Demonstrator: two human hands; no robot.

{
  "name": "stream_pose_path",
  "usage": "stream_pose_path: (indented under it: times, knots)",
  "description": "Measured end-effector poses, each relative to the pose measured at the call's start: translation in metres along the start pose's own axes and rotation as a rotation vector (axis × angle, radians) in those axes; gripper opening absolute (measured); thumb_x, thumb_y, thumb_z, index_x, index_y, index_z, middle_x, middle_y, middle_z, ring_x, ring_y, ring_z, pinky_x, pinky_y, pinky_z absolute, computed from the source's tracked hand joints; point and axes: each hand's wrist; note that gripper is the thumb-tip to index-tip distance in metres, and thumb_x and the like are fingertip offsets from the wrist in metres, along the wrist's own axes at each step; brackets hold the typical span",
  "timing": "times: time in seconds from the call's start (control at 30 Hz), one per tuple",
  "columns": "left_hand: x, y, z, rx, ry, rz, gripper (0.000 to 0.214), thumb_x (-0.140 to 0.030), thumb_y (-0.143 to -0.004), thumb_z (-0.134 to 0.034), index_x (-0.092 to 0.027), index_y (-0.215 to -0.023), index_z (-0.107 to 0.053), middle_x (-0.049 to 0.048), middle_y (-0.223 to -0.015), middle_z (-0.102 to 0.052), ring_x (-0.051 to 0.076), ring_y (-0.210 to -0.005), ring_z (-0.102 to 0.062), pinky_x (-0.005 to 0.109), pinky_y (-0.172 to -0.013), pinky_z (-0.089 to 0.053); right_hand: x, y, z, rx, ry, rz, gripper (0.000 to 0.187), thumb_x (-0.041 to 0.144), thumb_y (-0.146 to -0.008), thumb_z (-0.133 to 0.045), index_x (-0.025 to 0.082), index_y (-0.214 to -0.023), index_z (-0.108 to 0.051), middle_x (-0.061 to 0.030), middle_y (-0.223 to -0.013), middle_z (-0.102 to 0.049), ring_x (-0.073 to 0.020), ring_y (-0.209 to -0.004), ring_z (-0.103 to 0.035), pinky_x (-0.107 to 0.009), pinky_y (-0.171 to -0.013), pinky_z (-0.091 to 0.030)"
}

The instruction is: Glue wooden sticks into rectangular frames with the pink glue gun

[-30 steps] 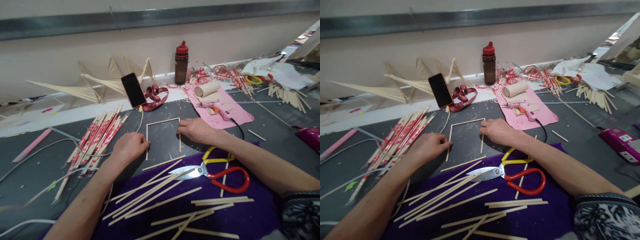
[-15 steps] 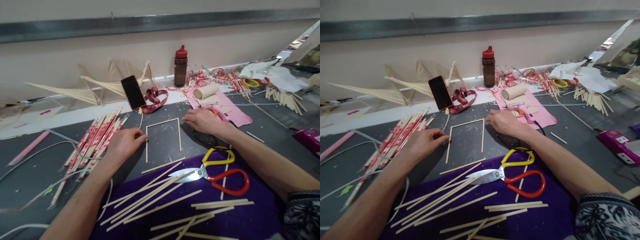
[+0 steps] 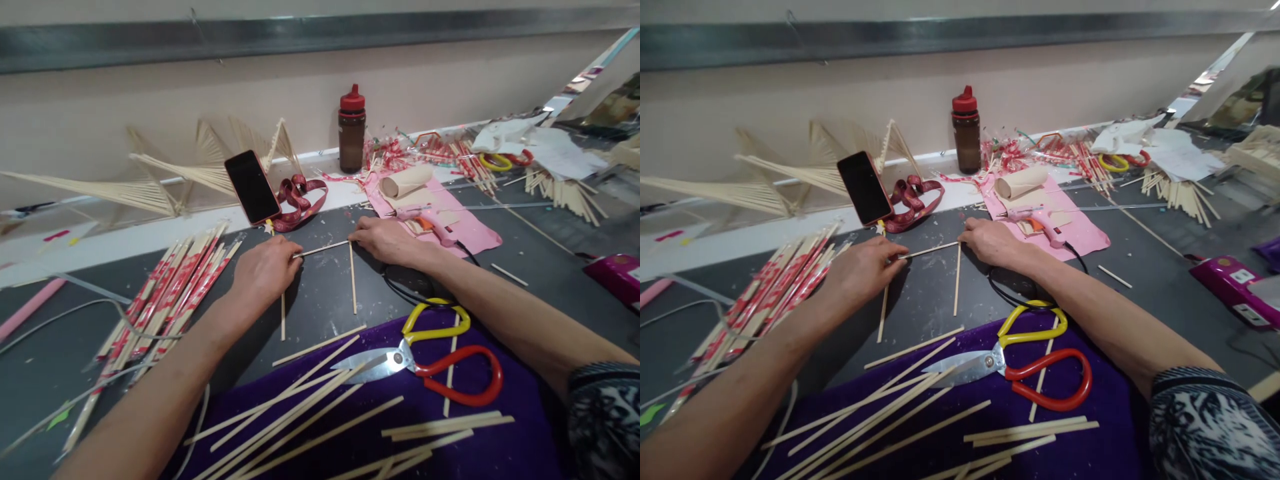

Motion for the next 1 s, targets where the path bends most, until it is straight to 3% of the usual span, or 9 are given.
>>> stream_pose_path:
  times: [0.33,0.73,0.93,1.0]
  knots:
    - [0.000,-0.024,-0.013,0.013,-0.093,-0.053,0.030,-0.031,-0.085,-0.042,-0.023,-0.095,-0.070,0.0063,-0.096,-0.066,0.022,-0.084,-0.062,0.030,-0.060,-0.040,-0.005,0.000,-0.010,-0.074,-0.026,0.066,0.034,0.019,-0.093,-0.036,0.017,-0.109,-0.065,-0.0106,-0.102,-0.059,-0.0163,-0.083,-0.052,-0.027,-0.065,-0.031]
    - [0.001,-0.023,-0.018,-0.011,-0.050,-0.059,0.028,-0.032,-0.087,-0.043,-0.023,-0.091,-0.070,0.0047,-0.094,-0.067,0.021,-0.085,-0.062,0.030,-0.061,-0.039,-0.004,0.001,-0.009,-0.047,0.015,0.093,0.035,0.017,-0.093,-0.036,0.018,-0.113,-0.064,-0.0106,-0.105,-0.059,-0.0176,-0.090,-0.052,-0.027,-0.066,-0.032]
    - [0.009,0.005,0.002,-0.094,0.045,-0.055,0.028,-0.035,-0.087,-0.047,-0.022,-0.100,-0.067,0.0036,-0.101,-0.064,0.019,-0.090,-0.061,0.028,-0.068,-0.043,0.005,0.012,0.021,-0.029,0.025,0.021,0.032,0.024,-0.091,-0.040,0.012,-0.112,-0.062,-0.0120,-0.099,-0.061,-0.0183,-0.082,-0.055,-0.027,-0.061,-0.033]
    - [0.014,0.024,0.008,-0.069,0.100,-0.092,0.026,-0.035,-0.088,-0.046,-0.022,-0.097,-0.067,0.0021,-0.097,-0.064,0.017,-0.085,-0.061,0.028,-0.069,-0.043,0.014,0.019,0.033,-0.034,-0.039,0.082,0.029,0.023,-0.091,-0.041,0.015,-0.105,-0.065,-0.0097,-0.098,-0.062,-0.0170,-0.081,-0.057,-0.026,-0.062,-0.034]
Point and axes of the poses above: each hand's wrist, its own y-axis away from the middle knuckle, its own z-axis out of the back of the hand, x = y × z
